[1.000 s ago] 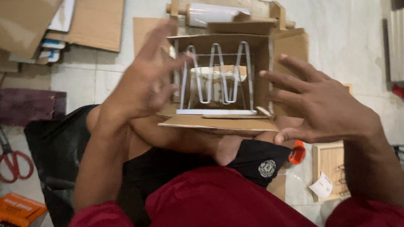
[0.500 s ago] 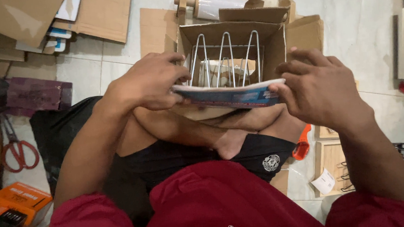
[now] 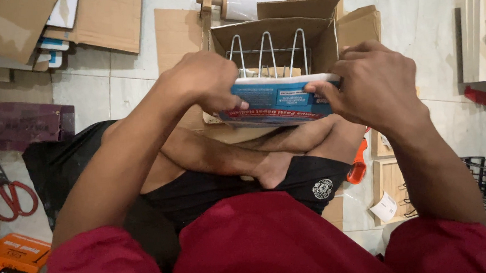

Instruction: The person cuts a cardboard box using scissors, places a metal rack and cardboard pieces inside, and seals the package with tape.

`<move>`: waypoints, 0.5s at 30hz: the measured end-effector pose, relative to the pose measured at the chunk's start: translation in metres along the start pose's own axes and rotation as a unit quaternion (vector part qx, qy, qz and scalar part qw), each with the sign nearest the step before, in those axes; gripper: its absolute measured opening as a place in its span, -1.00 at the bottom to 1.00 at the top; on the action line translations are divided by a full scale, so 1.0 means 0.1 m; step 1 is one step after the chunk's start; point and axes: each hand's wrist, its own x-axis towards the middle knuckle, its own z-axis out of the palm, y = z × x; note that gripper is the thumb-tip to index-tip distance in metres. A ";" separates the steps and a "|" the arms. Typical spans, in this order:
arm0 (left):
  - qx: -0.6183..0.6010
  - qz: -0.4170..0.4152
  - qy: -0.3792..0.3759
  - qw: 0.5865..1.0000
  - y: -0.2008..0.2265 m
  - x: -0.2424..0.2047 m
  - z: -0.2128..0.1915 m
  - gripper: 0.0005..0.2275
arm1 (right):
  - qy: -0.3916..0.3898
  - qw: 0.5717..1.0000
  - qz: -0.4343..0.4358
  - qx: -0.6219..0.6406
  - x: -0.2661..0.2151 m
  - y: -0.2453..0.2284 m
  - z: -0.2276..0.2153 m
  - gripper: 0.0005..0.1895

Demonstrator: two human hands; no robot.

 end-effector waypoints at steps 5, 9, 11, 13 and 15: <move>0.077 -0.054 0.073 0.993 0.22 0.16 0.20 -0.17 | -0.023 0.999 -0.007 -0.044 0.10 -0.04 0.03 -0.32; 0.133 0.080 0.331 0.931 0.75 0.29 0.86 0.19 | -0.070 0.997 0.012 -0.021 0.19 -0.09 -0.04 -0.32; 0.117 0.088 0.397 0.906 0.85 0.41 1.09 -0.01 | -0.031 0.999 0.006 -0.038 0.17 -0.07 0.11 -0.34; 0.105 0.091 0.462 0.876 0.88 0.50 1.19 -0.20 | 0.016 0.999 -0.002 -0.051 0.21 -0.06 0.17 -0.34; 0.120 0.050 0.501 0.855 0.95 0.54 1.21 -0.01 | 0.029 1.000 0.000 -0.002 0.17 -0.05 0.17 -0.45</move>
